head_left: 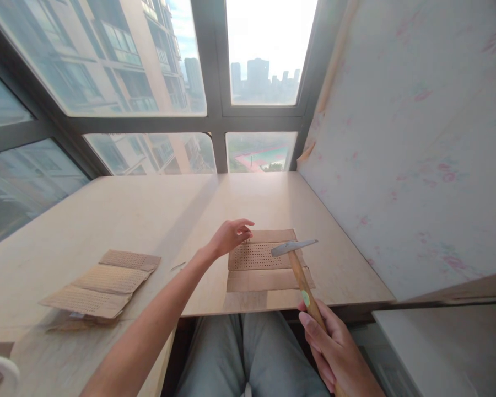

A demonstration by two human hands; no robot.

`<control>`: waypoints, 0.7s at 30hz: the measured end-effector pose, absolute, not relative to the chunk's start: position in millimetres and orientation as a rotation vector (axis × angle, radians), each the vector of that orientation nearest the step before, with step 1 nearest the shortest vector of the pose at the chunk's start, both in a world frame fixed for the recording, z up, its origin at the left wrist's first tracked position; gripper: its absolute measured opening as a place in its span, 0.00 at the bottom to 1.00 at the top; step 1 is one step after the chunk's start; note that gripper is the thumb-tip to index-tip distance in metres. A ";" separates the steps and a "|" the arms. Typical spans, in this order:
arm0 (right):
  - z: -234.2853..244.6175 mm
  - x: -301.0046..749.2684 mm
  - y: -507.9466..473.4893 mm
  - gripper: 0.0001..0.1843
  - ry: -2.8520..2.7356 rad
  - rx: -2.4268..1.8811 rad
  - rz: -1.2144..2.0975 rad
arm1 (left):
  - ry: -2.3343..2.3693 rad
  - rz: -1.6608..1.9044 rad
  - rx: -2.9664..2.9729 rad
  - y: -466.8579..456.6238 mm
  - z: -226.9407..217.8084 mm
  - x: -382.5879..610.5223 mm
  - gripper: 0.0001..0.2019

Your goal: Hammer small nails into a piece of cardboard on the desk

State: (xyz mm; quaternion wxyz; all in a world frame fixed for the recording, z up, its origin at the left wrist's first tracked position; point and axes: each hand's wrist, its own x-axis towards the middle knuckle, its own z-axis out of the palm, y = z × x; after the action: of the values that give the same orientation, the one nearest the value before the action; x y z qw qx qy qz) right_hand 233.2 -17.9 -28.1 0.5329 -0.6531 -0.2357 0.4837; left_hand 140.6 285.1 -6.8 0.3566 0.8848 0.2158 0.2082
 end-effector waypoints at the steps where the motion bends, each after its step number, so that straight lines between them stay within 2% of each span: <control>1: -28.2 233.3 -17.7 0.31 -0.563 -1.552 1.158 | 0.562 0.531 2.307 284.4 -5.6 140.6 0.12; 14: -25.9 232.7 -16.3 0.33 -0.567 -1.568 1.165 | 0.548 0.566 2.303 282.3 -12.7 138.7 0.13; 21: -28.2 233.8 -15.5 0.32 -0.591 -1.565 1.171 | 0.515 0.637 2.037 282.6 -26.4 139.6 0.06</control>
State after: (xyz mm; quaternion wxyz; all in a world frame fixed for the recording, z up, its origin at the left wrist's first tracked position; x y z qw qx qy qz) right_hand 233.8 -15.5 -28.2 0.5226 -0.6535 -0.2466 0.4889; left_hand 139.6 282.6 -26.4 0.4556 0.8259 0.2087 0.2584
